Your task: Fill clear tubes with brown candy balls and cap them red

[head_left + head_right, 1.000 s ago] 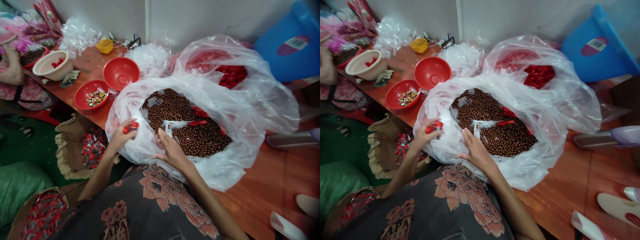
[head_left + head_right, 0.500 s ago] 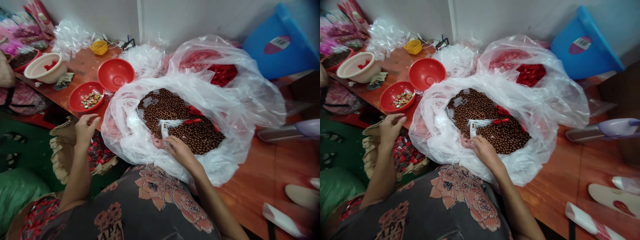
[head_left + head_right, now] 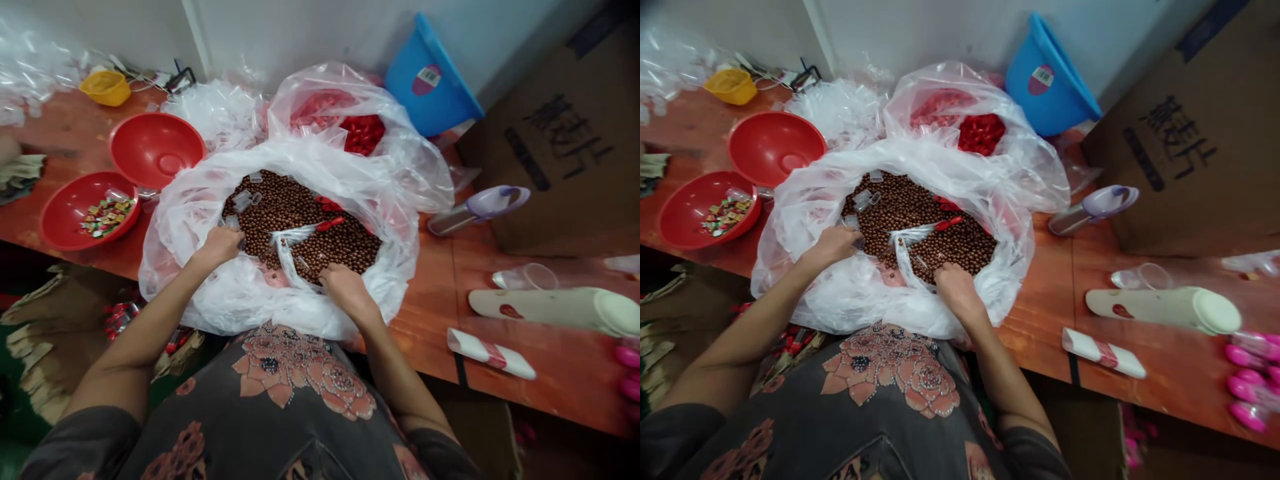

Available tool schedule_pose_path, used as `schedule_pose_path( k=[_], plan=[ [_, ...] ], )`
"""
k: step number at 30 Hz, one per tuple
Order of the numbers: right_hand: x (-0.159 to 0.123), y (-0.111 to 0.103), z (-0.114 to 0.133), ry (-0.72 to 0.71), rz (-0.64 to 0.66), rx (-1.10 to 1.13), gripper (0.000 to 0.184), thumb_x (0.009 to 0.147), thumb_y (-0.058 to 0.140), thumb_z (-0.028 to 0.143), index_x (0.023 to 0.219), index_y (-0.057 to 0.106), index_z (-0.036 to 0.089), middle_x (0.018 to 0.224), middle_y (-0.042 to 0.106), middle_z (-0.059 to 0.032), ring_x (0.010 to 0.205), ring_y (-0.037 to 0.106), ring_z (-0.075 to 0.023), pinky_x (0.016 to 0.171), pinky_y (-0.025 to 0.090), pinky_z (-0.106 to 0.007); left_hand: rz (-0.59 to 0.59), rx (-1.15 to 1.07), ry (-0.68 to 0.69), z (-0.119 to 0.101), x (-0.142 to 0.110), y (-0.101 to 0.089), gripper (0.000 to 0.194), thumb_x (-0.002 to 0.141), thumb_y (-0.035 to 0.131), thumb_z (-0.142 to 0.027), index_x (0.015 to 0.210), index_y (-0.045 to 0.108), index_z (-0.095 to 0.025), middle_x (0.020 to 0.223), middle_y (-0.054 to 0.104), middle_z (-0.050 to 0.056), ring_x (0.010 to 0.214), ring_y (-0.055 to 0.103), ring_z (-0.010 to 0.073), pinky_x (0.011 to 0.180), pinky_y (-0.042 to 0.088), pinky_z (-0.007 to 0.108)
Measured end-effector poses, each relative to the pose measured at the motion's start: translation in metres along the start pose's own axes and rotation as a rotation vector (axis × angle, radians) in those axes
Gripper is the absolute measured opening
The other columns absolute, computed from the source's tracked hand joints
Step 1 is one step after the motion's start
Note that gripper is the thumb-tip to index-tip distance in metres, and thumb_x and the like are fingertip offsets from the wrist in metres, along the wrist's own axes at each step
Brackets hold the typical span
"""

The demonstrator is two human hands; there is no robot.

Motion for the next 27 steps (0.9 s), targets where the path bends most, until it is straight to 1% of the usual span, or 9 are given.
schedule_pose_path(
  k=[3, 5, 7, 9, 12, 14, 18, 23, 27],
  plan=[
    [-0.003, 0.012, -0.005, -0.031, 0.041, 0.017, 0.029, 0.096, 0.049, 0.024, 0.115, 0.071, 0.022, 0.119, 0.068, -0.0121, 0.103, 0.064, -0.0262, 0.084, 0.050, -0.036, -0.002, 0.018, -0.028, -0.002, 0.002, -0.003, 0.030, 0.079, 0.058, -0.013, 0.106, 0.070, -0.016, 0.110, 0.069, 0.015, 0.107, 0.061, 0.0329, 0.080, 0.047, 0.036],
    [-0.005, 0.009, -0.009, -0.025, -0.039, 0.038, 0.036, 0.095, 0.050, 0.023, 0.129, 0.063, 0.022, 0.140, 0.056, -0.0135, 0.117, 0.058, -0.0283, 0.093, 0.048, -0.039, 0.010, 0.036, -0.034, 0.001, 0.003, -0.004, 0.026, 0.080, 0.061, -0.019, 0.104, 0.069, -0.016, 0.106, 0.070, 0.015, 0.106, 0.060, 0.0333, 0.077, 0.046, 0.035],
    [-0.009, 0.001, -0.018, 0.038, -0.147, 0.047, 0.040, 0.095, 0.048, 0.018, 0.133, 0.059, 0.015, 0.148, 0.047, -0.0166, 0.125, 0.052, -0.0299, 0.101, 0.044, -0.041, 0.000, 0.023, -0.053, 0.007, 0.002, -0.006, 0.024, 0.082, 0.062, -0.027, 0.103, 0.068, -0.018, 0.099, 0.071, 0.013, 0.103, 0.061, 0.0323, 0.076, 0.046, 0.033],
    [-0.015, -0.005, -0.028, 0.089, -0.201, 0.079, 0.036, 0.095, 0.046, 0.016, 0.126, 0.064, 0.012, 0.139, 0.056, -0.0171, 0.121, 0.053, -0.0283, 0.102, 0.043, -0.040, -0.093, -0.068, -0.077, 0.012, 0.000, -0.015, 0.025, 0.086, 0.059, -0.035, 0.105, 0.067, -0.019, 0.098, 0.072, 0.011, 0.099, 0.062, 0.0300, 0.076, 0.046, 0.033],
    [-0.025, -0.005, -0.037, 0.105, -0.170, 0.122, 0.027, 0.095, 0.047, 0.018, 0.103, 0.072, 0.015, 0.107, 0.069, -0.0129, 0.102, 0.059, -0.0248, 0.094, 0.045, -0.037, -0.304, -0.396, -0.022, 0.003, -0.006, -0.036, 0.030, 0.090, 0.055, -0.039, 0.109, 0.067, -0.019, 0.106, 0.071, 0.009, 0.096, 0.064, 0.0241, 0.080, 0.046, 0.031],
    [-0.031, -0.004, -0.040, 0.113, -0.159, 0.137, 0.026, 0.095, 0.047, 0.018, 0.093, 0.072, 0.016, 0.096, 0.069, -0.0111, 0.096, 0.060, -0.0240, 0.089, 0.046, -0.036, -0.305, -0.649, 0.095, -0.021, -0.003, -0.041, 0.030, 0.089, 0.056, -0.039, 0.108, 0.069, -0.019, 0.107, 0.072, 0.007, 0.093, 0.065, 0.0206, 0.081, 0.046, 0.029],
    [-0.040, -0.007, -0.050, 0.187, -0.245, 0.242, 0.025, 0.095, 0.045, 0.017, 0.093, 0.070, 0.016, 0.095, 0.067, -0.0110, 0.094, 0.060, -0.0237, 0.087, 0.047, -0.035, 0.017, -0.817, 0.264, -0.097, 0.019, -0.020, 0.024, 0.083, 0.061, -0.033, 0.096, 0.075, -0.017, 0.092, 0.074, 0.005, 0.080, 0.065, 0.0180, 0.072, 0.045, 0.026],
    [-0.052, -0.015, -0.067, 0.230, -0.418, 0.400, 0.024, 0.096, 0.042, 0.023, 0.096, 0.066, 0.018, 0.096, 0.066, -0.0108, 0.094, 0.061, -0.0246, 0.086, 0.048, -0.038, 0.233, -0.892, 0.199, -0.161, 0.060, 0.011, 0.011, 0.075, 0.068, -0.020, 0.078, 0.076, -0.013, 0.070, 0.070, 0.005, 0.056, 0.058, 0.0136, 0.055, 0.042, 0.024],
    [-0.063, -0.021, -0.082, 0.260, -0.546, 0.514, 0.022, 0.096, 0.044, 0.029, 0.097, 0.064, 0.020, 0.098, 0.066, -0.0099, 0.095, 0.062, -0.0238, 0.086, 0.049, -0.039, 0.281, -1.094, 0.136, -0.195, 0.083, 0.023, 0.008, 0.076, 0.070, -0.018, 0.078, 0.074, -0.011, 0.063, 0.066, 0.001, 0.048, 0.056, 0.0109, 0.050, 0.045, 0.022]
  ],
)
Point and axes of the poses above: each hand's wrist, its own x-axis towards the middle knuckle, its own y-axis out of the palm, z = x × y, the point moved 8 cm from there along x, towards the middle knuckle
